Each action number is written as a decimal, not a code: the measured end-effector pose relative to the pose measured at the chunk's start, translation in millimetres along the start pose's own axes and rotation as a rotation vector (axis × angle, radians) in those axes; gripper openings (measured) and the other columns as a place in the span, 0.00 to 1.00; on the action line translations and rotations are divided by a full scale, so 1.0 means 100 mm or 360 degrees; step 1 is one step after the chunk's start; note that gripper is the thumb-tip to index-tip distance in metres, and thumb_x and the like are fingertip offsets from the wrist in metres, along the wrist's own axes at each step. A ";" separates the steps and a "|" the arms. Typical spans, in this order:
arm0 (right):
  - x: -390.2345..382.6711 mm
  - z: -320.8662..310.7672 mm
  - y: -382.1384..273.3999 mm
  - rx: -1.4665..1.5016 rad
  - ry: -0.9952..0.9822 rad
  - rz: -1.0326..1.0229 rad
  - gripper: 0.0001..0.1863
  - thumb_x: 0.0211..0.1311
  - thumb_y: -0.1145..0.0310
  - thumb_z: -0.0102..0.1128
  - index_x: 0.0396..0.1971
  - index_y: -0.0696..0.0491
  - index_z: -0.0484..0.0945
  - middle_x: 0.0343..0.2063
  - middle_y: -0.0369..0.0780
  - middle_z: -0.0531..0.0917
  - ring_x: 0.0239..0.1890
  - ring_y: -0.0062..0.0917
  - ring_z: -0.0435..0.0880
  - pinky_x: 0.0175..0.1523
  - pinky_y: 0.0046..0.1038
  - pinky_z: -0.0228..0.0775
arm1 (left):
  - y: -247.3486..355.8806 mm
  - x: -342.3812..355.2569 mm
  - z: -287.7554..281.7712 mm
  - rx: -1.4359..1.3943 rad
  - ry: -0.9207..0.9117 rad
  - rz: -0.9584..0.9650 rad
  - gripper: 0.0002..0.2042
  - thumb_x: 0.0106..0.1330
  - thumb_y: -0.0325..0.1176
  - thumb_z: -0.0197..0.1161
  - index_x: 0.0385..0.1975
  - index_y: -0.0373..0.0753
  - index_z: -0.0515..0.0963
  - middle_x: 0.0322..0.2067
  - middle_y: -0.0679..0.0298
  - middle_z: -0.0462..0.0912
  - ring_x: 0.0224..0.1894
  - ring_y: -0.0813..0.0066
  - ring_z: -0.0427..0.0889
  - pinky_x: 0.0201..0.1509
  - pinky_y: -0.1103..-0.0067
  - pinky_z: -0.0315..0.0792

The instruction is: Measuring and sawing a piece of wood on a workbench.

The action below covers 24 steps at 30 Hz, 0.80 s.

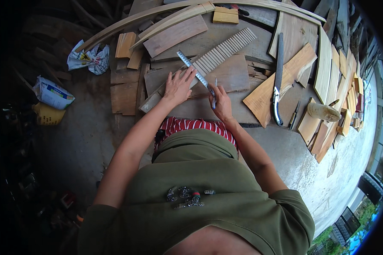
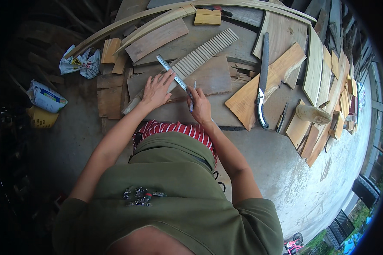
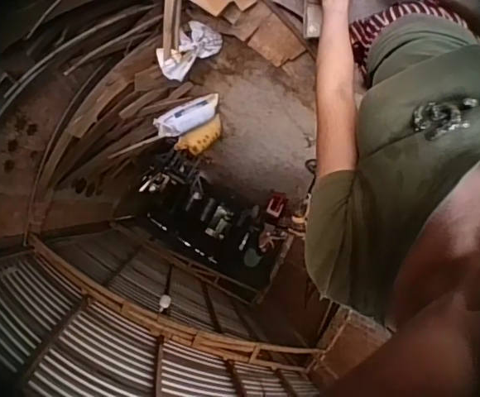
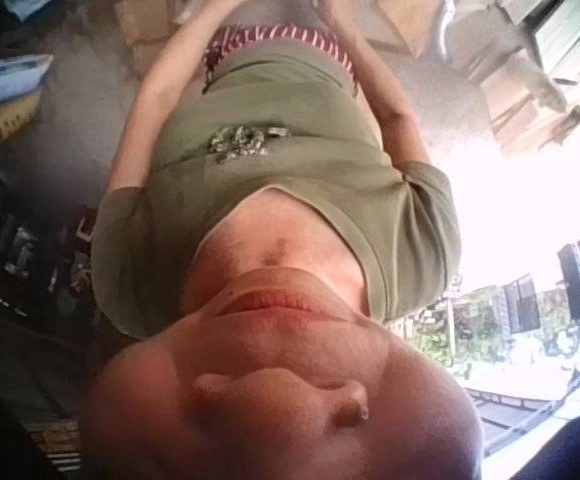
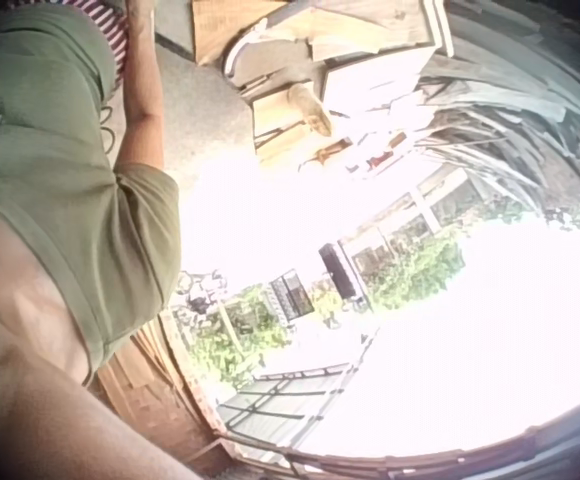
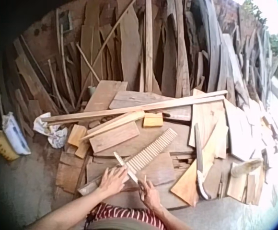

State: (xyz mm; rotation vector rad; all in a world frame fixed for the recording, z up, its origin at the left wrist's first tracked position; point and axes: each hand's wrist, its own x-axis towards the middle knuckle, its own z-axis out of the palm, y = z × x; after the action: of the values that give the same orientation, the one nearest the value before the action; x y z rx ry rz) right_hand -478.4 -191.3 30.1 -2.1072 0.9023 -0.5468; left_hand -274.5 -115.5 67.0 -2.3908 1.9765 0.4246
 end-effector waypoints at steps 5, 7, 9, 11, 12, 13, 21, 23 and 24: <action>0.00 0.00 0.00 -0.0070 -0.0006 -0.0013 0.19 0.65 0.70 0.58 0.56 0.48 0.75 0.39 0.45 0.78 0.40 0.45 0.81 0.43 0.43 0.75 | -0.02 0.04 -0.01 0.0019 -0.0006 0.0029 0.45 0.55 0.38 0.73 0.74 0.49 0.55 0.74 0.66 0.55 0.69 0.53 0.64 0.71 0.45 0.56; 0.01 0.00 0.01 -0.0132 -0.0035 -0.0002 0.19 0.66 0.70 0.57 0.57 0.48 0.75 0.39 0.44 0.78 0.41 0.44 0.82 0.43 0.43 0.75 | -0.02 0.03 -0.01 0.0032 0.0018 0.0041 0.45 0.54 0.38 0.73 0.74 0.49 0.55 0.73 0.66 0.56 0.69 0.54 0.63 0.71 0.45 0.55; 0.02 0.00 0.02 -0.0147 -0.0039 -0.0009 0.19 0.66 0.70 0.57 0.57 0.48 0.75 0.39 0.44 0.78 0.41 0.44 0.82 0.43 0.43 0.75 | -0.02 0.04 -0.03 0.0044 0.0042 0.0054 0.46 0.54 0.38 0.73 0.73 0.49 0.56 0.73 0.66 0.56 0.70 0.54 0.62 0.72 0.45 0.55; 0.02 0.01 0.04 -0.0163 -0.0042 -0.0015 0.19 0.66 0.70 0.57 0.57 0.48 0.75 0.39 0.44 0.78 0.41 0.44 0.82 0.42 0.43 0.75 | -0.01 0.07 -0.05 0.0107 -0.0020 0.0037 0.46 0.56 0.41 0.73 0.74 0.50 0.54 0.73 0.65 0.56 0.72 0.56 0.61 0.73 0.49 0.54; 0.02 0.02 0.03 -0.0161 -0.0038 -0.0020 0.19 0.66 0.70 0.57 0.57 0.49 0.75 0.39 0.44 0.78 0.40 0.44 0.82 0.42 0.43 0.75 | -0.01 0.08 -0.05 0.0104 -0.0023 0.0037 0.46 0.56 0.41 0.73 0.74 0.50 0.54 0.73 0.65 0.56 0.72 0.56 0.61 0.73 0.49 0.54; 0.02 0.02 0.03 -0.0160 -0.0035 -0.0025 0.19 0.67 0.70 0.57 0.57 0.49 0.75 0.38 0.44 0.78 0.40 0.44 0.82 0.42 0.43 0.75 | -0.02 0.09 -0.05 0.0106 -0.0026 0.0041 0.46 0.55 0.41 0.73 0.74 0.50 0.55 0.73 0.65 0.57 0.72 0.56 0.60 0.74 0.50 0.54; 0.03 0.01 -0.01 -0.0182 0.0007 -0.0037 0.18 0.67 0.70 0.57 0.57 0.49 0.75 0.37 0.44 0.77 0.39 0.43 0.81 0.41 0.43 0.75 | -0.06 0.12 -0.05 0.0057 0.0062 0.0122 0.44 0.54 0.40 0.74 0.72 0.47 0.59 0.71 0.62 0.60 0.73 0.57 0.59 0.76 0.56 0.52; 0.04 0.02 -0.01 -0.0185 0.0022 -0.0028 0.18 0.67 0.70 0.57 0.56 0.49 0.75 0.37 0.44 0.77 0.39 0.43 0.81 0.41 0.43 0.74 | -0.04 0.14 -0.07 0.0073 0.0056 0.0117 0.43 0.54 0.41 0.74 0.72 0.46 0.60 0.71 0.62 0.61 0.73 0.58 0.59 0.76 0.56 0.52; 0.05 0.02 -0.01 -0.0184 0.0022 -0.0027 0.18 0.66 0.70 0.57 0.56 0.49 0.75 0.37 0.44 0.77 0.38 0.43 0.81 0.40 0.43 0.74 | -0.04 0.15 -0.07 0.0071 0.0052 0.0117 0.43 0.54 0.41 0.74 0.72 0.46 0.60 0.71 0.62 0.61 0.73 0.58 0.59 0.76 0.56 0.52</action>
State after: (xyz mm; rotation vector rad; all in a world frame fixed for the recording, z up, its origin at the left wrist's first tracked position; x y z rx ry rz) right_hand -473.9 -193.7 29.8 -2.2189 0.9447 -0.5294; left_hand -266.7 -130.1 70.4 -2.3194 2.0700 0.3407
